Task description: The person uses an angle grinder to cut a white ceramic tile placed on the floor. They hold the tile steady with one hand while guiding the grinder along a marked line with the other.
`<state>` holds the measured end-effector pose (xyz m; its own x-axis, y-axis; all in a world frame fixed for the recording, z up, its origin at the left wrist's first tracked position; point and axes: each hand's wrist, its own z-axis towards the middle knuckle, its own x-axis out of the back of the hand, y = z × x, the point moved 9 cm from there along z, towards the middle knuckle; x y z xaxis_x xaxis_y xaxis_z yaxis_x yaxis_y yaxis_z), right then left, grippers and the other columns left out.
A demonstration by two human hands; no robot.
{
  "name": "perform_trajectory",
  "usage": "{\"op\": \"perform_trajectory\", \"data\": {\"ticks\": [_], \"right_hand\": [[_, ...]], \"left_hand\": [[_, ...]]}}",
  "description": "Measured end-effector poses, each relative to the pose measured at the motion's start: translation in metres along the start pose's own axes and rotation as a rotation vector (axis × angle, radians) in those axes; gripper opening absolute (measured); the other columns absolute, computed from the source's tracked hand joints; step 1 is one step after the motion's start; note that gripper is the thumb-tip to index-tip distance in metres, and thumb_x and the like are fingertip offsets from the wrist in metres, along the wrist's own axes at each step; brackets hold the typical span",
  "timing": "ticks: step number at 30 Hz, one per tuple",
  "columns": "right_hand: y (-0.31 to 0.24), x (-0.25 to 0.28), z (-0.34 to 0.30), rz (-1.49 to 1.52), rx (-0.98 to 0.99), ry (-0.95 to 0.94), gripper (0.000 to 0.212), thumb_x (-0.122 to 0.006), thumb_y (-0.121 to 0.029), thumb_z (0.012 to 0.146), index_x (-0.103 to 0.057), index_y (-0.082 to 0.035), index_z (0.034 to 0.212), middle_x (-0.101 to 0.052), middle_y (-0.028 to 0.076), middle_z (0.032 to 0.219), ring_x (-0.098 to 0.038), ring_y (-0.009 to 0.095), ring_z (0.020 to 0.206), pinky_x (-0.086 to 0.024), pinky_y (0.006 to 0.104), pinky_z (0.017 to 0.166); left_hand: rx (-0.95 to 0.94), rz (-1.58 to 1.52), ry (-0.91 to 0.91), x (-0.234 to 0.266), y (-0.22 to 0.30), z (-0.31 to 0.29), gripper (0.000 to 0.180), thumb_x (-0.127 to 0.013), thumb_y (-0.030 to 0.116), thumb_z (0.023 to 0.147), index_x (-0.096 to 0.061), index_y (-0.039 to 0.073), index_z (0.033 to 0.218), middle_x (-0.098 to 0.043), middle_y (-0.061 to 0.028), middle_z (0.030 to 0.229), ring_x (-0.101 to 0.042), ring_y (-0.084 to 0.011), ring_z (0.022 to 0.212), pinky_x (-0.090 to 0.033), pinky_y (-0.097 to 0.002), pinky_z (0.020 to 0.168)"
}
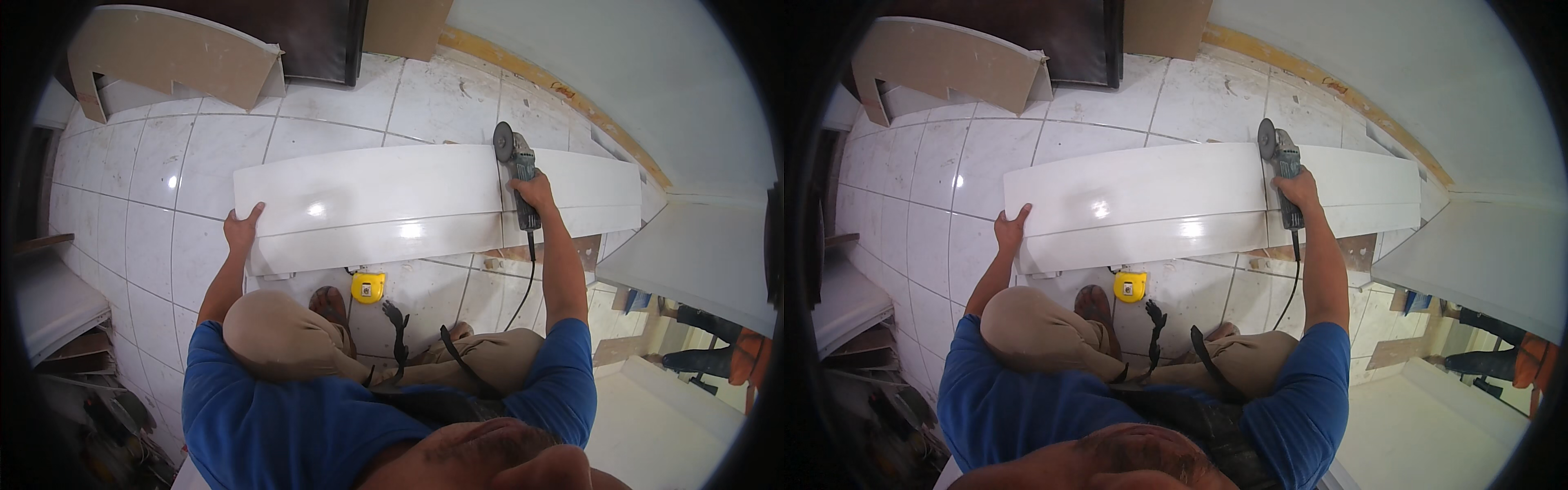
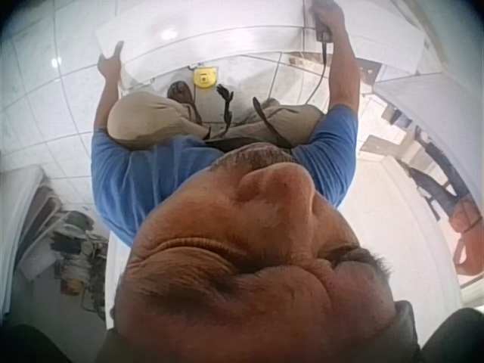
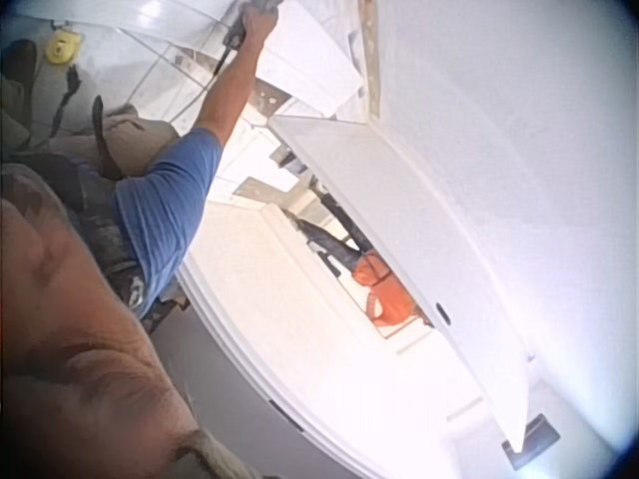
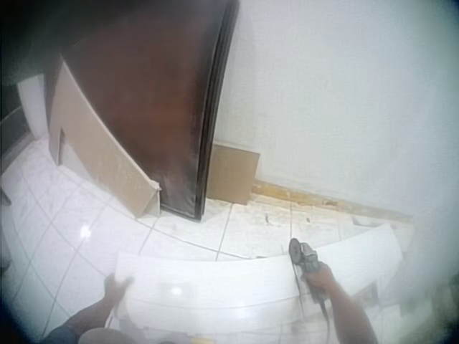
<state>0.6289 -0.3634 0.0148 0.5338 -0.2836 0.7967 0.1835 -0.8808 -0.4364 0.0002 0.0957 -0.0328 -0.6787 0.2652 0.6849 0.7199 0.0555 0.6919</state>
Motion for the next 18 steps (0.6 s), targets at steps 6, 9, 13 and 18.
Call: {"op": "perform_trajectory", "data": {"ticks": [6, 9, 13, 18], "right_hand": [[-0.0010, 0.0014, 0.0036, 0.007, 0.044, 0.040, 0.062, -0.083, -0.034, 0.064, -0.068, 0.005, 0.110, -0.073, 0.021, 0.100, -0.072, 0.031, 0.089, -0.056, 0.0407, 0.081], [-0.0029, -0.0013, 0.0030, 0.003, 0.013, 0.001, 0.066, -0.082, -0.036, 0.064, -0.067, 0.004, 0.114, -0.072, 0.024, 0.106, -0.071, 0.036, 0.099, -0.055, 0.0423, 0.088], [-0.0038, -0.0008, 0.0012, 0.014, 0.001, -0.007, 0.066, -0.082, -0.036, 0.063, -0.067, 0.004, 0.114, -0.073, 0.024, 0.106, -0.071, 0.036, 0.099, -0.055, 0.0424, 0.088], [-0.0022, -0.0001, 0.0034, -0.012, 0.018, 0.008, 0.067, -0.082, -0.036, 0.063, -0.068, 0.005, 0.113, -0.073, 0.025, 0.105, -0.071, 0.037, 0.098, -0.056, 0.0424, 0.088]], "left_hand": [[-0.007, -0.039, -0.020, -0.0022, 0.0016, 0.0010, 0.069, -0.090, 0.048, 0.073, -0.068, -0.009, 0.106, -0.075, -0.0181, 0.099, -0.072, -0.0249, 0.089, -0.056, -0.0360, 0.082], [-0.003, -0.034, -0.017, -0.0002, 0.0007, 0.0007, 0.068, -0.090, 0.047, 0.073, -0.068, -0.009, 0.106, -0.075, -0.0179, 0.099, -0.072, -0.0247, 0.089, -0.056, -0.0360, 0.082], [0.002, -0.013, -0.011, 0.0007, 0.0041, -0.0018, 0.068, -0.090, 0.046, 0.073, -0.068, -0.009, 0.107, -0.075, -0.0177, 0.099, -0.072, -0.0243, 0.089, -0.056, -0.0356, 0.083], [-0.012, -0.026, 0.002, -0.0001, 0.0038, 0.0006, 0.067, -0.089, 0.045, 0.074, -0.068, -0.009, 0.106, -0.075, -0.0176, 0.099, -0.072, -0.0241, 0.089, -0.056, -0.0351, 0.083]]}}
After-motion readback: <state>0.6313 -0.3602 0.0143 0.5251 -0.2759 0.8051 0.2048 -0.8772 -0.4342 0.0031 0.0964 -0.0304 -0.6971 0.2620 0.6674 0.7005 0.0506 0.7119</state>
